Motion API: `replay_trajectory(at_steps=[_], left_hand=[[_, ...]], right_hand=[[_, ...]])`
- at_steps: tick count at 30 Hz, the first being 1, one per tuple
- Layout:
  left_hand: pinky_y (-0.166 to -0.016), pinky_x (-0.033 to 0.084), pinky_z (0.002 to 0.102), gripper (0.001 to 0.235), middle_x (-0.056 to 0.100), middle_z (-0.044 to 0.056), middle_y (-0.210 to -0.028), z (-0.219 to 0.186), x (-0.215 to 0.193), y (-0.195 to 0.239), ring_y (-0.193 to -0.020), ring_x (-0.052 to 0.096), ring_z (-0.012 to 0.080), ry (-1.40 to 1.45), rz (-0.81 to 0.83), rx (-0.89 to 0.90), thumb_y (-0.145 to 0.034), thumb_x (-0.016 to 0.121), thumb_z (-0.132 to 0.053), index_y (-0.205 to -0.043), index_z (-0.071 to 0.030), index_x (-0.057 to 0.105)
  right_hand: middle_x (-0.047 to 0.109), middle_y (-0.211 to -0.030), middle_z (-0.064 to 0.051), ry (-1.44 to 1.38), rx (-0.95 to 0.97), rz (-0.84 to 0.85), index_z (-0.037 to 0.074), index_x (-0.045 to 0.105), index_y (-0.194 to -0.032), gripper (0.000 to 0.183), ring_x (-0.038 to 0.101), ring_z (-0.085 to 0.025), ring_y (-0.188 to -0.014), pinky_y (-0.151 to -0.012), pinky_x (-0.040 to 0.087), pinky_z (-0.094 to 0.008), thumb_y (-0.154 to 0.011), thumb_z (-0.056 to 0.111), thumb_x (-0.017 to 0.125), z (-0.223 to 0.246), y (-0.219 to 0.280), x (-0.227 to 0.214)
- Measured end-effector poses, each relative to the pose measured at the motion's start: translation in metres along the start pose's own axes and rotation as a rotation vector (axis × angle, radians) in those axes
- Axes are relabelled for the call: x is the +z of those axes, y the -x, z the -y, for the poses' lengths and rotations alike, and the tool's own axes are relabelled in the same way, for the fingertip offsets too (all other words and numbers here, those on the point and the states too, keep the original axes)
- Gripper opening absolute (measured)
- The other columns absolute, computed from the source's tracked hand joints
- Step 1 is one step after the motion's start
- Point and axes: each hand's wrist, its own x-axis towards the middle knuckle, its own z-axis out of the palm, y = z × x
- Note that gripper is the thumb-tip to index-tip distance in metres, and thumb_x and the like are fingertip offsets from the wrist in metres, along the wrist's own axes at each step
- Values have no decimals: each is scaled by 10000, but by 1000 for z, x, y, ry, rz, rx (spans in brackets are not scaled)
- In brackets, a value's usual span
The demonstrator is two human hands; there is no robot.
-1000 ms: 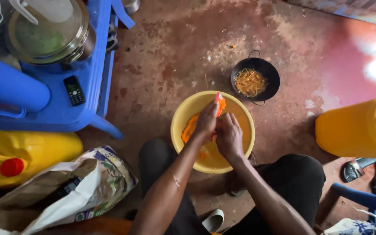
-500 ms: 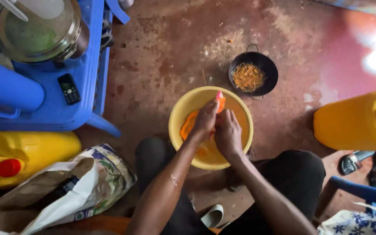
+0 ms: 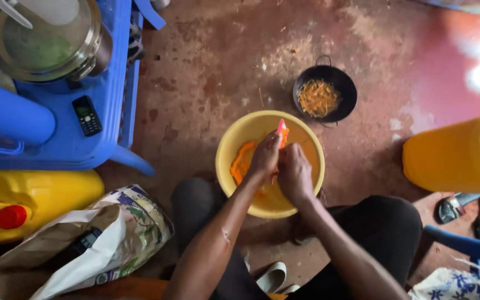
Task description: Shredding carrots into a bowl using a hand-held peeler
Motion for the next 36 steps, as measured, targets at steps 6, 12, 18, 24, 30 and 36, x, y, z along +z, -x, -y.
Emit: replay_trajectory(at_steps=[6, 12, 18, 24, 30, 36], left_hand=[[-840, 615, 430, 581, 796, 165, -1014, -27, -3, 42, -863, 800, 301, 3, 26, -48, -1071, 451, -590, -1544, -287, 598], [-1088, 451, 648, 623, 674, 357, -1271, 62, 25, -34, -1229, 634, 521, 118, 64, 262, -1119, 468, -495, -1361, 44, 665], [-941, 529, 514, 454, 719, 265, -1183, 91, 28, -69, -1038, 693, 395, 233, 65, 281, -1142, 470, -397, -1349, -50, 678], [-1276, 305, 578, 655, 482, 229, -1647, -21, -10, 12, -1531, 429, 429, 453, -6, 99, -1107, 452, -490, -1611, -73, 488], [-1298, 296, 533, 602, 488, 183, -1647, -17, -13, 11, -1543, 419, 359, 550, -63, 116, -1112, 526, -482, -1586, -110, 531], [-1317, 254, 528, 593, 479, 224, -1647, -24, -22, 18, -1560, 394, 376, 483, -65, 183, -1135, 486, -447, -1578, -55, 526]], right_hand=[[577, -830, -175, 70, 41, -62, 106, 517, -963, 176, 670, -498, -811, -716, 522, -607, -907, 101, 684, -62, -16, 37], [644, -969, -223, 59, 141, -80, 101, 502, -1053, 407, 678, -511, -978, -869, 547, -567, -821, 86, 836, -34, -39, 6], [654, -1039, -169, -223, 67, -200, 108, 678, -1142, 346, 695, -435, -954, -812, 567, -481, -872, 176, 883, 11, -40, -50], [709, -910, -108, -358, 112, -26, 180, 793, -1115, 149, 763, -259, -737, -705, 597, -404, -989, 130, 729, -6, -44, -24], [774, -1081, -114, -447, 263, 198, 159, 763, -1256, 344, 746, -199, -797, -797, 615, -355, -918, 183, 827, -21, -46, -16], [729, -991, -131, -222, 173, 87, 193, 724, -1118, 293, 719, -423, -942, -841, 551, -528, -849, 276, 806, -35, -46, -11]])
